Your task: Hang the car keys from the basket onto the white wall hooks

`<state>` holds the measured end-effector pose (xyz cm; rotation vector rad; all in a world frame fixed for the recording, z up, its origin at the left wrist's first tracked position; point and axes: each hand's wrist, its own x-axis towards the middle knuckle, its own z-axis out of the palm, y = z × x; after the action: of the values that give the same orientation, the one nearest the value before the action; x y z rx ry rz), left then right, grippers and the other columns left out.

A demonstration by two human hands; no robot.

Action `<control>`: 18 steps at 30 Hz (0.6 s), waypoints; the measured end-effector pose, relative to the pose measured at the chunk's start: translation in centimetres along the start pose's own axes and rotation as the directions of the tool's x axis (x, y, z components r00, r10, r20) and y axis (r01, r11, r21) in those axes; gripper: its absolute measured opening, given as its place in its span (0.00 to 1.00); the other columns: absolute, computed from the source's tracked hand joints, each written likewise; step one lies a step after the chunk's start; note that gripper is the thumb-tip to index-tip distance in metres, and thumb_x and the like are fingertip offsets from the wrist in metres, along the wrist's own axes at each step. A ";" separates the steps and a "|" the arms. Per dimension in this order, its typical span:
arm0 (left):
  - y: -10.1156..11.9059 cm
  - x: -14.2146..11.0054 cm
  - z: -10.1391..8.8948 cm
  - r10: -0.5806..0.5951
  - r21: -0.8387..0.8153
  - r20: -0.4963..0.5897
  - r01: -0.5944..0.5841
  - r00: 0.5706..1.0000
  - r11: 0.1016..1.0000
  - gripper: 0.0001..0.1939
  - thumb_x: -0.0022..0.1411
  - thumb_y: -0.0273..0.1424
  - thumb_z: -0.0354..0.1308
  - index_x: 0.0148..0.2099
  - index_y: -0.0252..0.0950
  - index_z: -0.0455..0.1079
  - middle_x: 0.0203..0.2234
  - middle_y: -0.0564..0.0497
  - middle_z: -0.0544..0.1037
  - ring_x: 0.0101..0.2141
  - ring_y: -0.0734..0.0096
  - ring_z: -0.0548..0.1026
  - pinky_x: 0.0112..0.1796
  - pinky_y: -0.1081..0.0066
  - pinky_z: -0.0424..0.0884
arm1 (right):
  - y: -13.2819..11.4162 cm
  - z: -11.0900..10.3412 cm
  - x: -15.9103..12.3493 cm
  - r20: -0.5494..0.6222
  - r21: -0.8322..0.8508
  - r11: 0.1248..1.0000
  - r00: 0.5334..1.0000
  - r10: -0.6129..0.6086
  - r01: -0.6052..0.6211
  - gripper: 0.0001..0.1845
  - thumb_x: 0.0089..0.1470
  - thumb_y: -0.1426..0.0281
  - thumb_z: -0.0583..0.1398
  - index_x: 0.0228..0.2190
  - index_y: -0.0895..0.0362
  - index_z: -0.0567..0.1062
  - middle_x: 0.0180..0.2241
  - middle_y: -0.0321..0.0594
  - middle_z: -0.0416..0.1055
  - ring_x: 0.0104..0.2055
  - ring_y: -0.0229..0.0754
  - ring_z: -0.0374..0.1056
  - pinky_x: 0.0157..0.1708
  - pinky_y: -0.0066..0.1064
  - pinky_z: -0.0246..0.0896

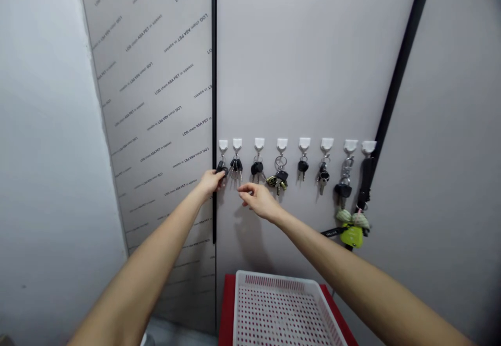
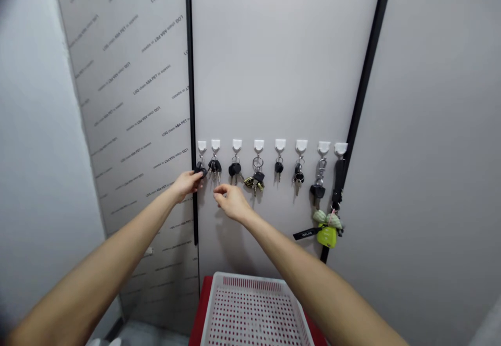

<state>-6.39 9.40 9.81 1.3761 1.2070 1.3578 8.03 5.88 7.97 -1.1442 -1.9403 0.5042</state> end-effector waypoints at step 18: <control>5.1 -9.9 8.1 0.501 -0.340 0.258 -0.408 0.826 0.847 0.37 0.42 0.22 0.50 0.53 0.44 0.36 0.14 0.61 0.61 0.16 0.86 0.57 0.20 0.80 0.57 | -3.3 -9.2 -7.9 -0.362 0.256 0.921 0.913 -0.190 0.293 0.34 0.43 0.74 0.49 0.48 0.46 0.38 0.18 0.28 0.56 0.15 0.28 0.52 0.16 0.23 0.53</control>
<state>2.58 -0.78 12.36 1.6778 0.4458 1.4625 15.75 -3.13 12.15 -0.7207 -1.6140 0.4261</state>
